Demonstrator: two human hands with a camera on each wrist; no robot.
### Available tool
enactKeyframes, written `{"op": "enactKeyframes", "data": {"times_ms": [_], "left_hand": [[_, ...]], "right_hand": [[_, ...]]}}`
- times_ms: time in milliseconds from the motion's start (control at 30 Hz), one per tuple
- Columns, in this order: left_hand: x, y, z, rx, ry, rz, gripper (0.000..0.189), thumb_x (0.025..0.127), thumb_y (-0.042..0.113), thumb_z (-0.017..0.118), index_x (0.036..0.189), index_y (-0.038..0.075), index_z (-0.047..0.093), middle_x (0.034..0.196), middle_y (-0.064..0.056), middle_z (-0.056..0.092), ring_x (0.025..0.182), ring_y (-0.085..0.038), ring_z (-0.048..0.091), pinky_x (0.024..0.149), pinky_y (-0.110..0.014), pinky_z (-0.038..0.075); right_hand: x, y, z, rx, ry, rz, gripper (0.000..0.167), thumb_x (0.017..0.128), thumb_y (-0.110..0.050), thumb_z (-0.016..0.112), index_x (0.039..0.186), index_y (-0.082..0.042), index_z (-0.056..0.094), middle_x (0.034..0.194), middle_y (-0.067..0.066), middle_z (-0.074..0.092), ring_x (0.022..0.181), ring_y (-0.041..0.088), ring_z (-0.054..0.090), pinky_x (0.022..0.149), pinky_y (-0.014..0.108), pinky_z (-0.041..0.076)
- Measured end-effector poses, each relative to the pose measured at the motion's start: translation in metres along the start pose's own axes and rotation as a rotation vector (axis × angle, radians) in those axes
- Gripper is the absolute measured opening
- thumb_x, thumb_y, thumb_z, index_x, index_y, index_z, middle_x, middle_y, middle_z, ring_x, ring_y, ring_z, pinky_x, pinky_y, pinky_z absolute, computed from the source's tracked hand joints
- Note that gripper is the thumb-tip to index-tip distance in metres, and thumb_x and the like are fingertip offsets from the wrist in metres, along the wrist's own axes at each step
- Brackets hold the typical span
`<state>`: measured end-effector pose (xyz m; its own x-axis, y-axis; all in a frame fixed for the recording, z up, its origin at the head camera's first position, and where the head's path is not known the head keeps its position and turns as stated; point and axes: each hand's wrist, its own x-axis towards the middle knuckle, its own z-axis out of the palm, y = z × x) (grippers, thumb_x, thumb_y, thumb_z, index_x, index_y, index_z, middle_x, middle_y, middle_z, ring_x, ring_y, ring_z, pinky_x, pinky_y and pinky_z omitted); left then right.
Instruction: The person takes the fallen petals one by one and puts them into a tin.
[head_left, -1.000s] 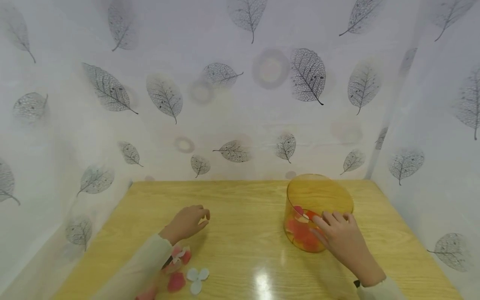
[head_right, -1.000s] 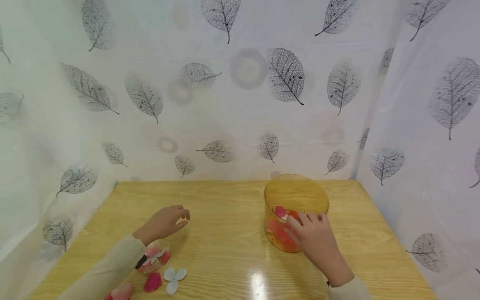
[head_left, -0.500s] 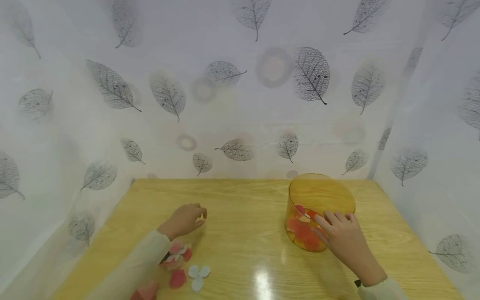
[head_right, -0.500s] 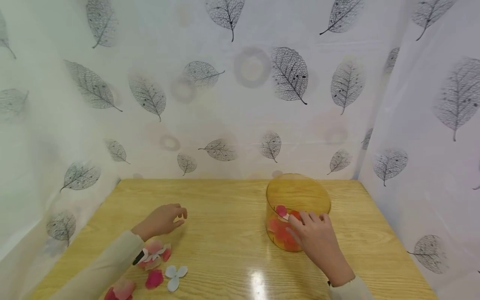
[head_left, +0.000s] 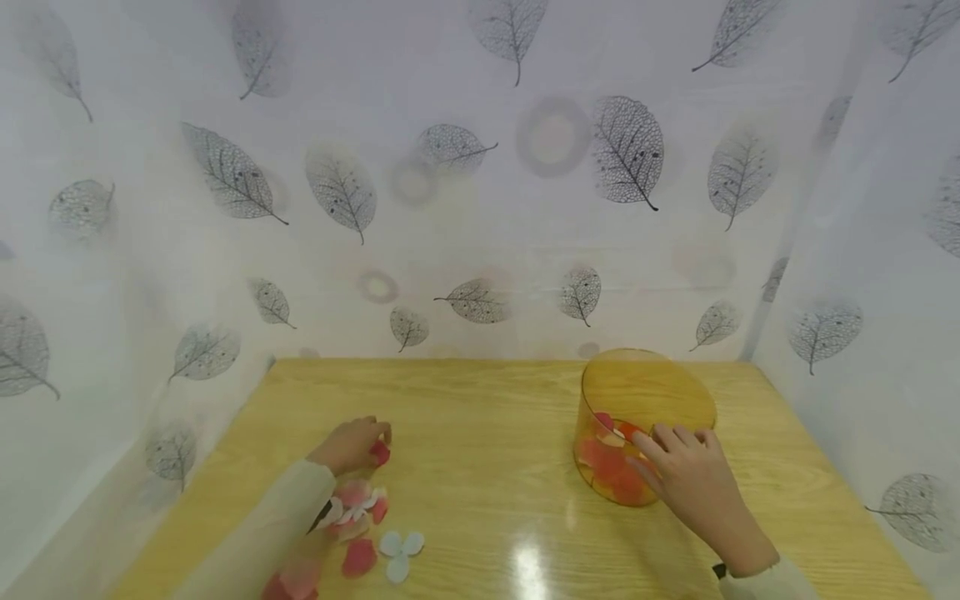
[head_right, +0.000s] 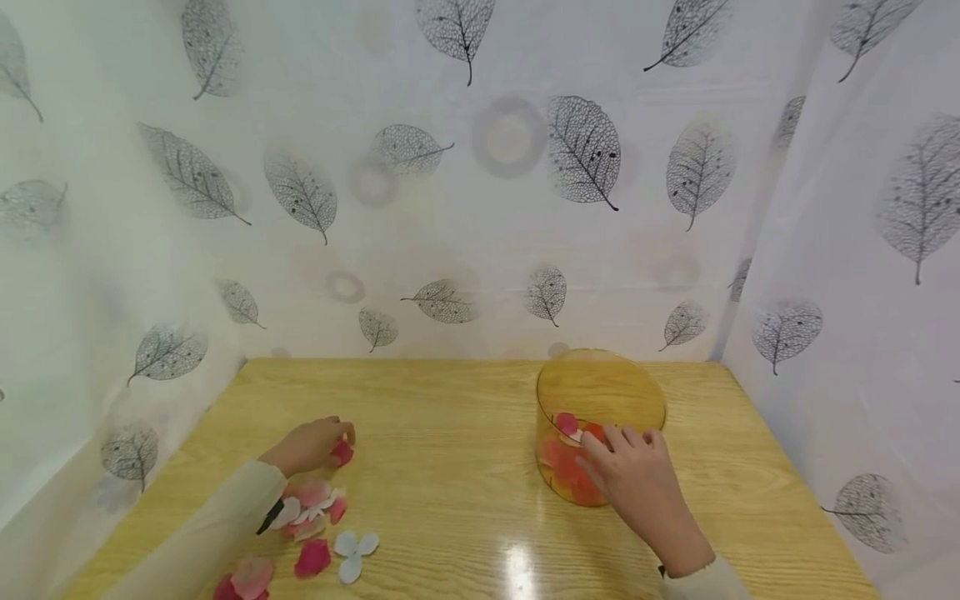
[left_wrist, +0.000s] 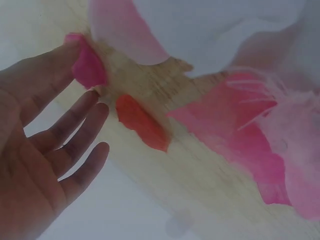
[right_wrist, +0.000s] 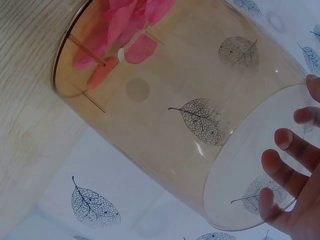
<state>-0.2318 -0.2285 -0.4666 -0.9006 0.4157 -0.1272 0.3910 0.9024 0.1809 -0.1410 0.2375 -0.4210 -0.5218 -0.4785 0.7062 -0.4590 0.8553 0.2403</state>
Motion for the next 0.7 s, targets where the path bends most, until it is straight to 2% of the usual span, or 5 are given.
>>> {"op": "enactKeyframes", "data": {"times_ms": [167,367,533,700], "left_hand": [[0.008,-0.003,0.006,-0.005,-0.012,-0.046,0.024,0.076,0.012,0.077,0.092,0.013,0.059,0.081,-0.001,0.058,0.073,-0.015,0.053,0.071,-0.037,0.049],[0.011,-0.005,0.005,-0.027,-0.003,-0.028,0.019,0.075,0.011,0.076,0.075,0.015,0.057,0.072,0.005,0.057,0.068,-0.01,0.048,0.065,-0.03,0.044],[0.014,0.002,-0.007,-0.043,0.027,-0.012,0.018,0.076,0.008,0.073,0.07,0.014,0.058,0.068,0.005,0.056,0.064,-0.01,0.047,0.062,-0.028,0.043],[0.025,0.016,-0.027,0.021,0.122,0.029,0.019,0.08,0.014,0.072,0.069,0.013,0.056,0.065,0.004,0.054,0.06,-0.011,0.044,0.058,-0.028,0.04]], "right_hand": [[0.0,0.0,-0.001,0.006,-0.009,0.004,0.056,0.1,-0.052,0.016,0.085,-0.014,0.055,0.067,0.001,0.047,0.055,0.021,0.048,0.055,0.042,0.038],[-0.001,0.0,0.001,0.022,-0.012,0.008,0.058,0.1,-0.052,0.017,0.086,-0.015,0.058,0.067,0.001,0.049,0.057,0.022,0.051,0.056,0.041,0.038],[-0.002,0.0,0.002,0.025,-0.014,0.012,0.058,0.099,-0.053,0.016,0.086,-0.016,0.058,0.068,0.001,0.05,0.058,0.022,0.052,0.056,0.04,0.037],[-0.003,0.001,0.001,0.024,-0.008,0.01,0.057,0.1,-0.052,0.017,0.086,-0.016,0.058,0.067,0.0,0.049,0.058,0.021,0.05,0.056,0.04,0.035]]}}
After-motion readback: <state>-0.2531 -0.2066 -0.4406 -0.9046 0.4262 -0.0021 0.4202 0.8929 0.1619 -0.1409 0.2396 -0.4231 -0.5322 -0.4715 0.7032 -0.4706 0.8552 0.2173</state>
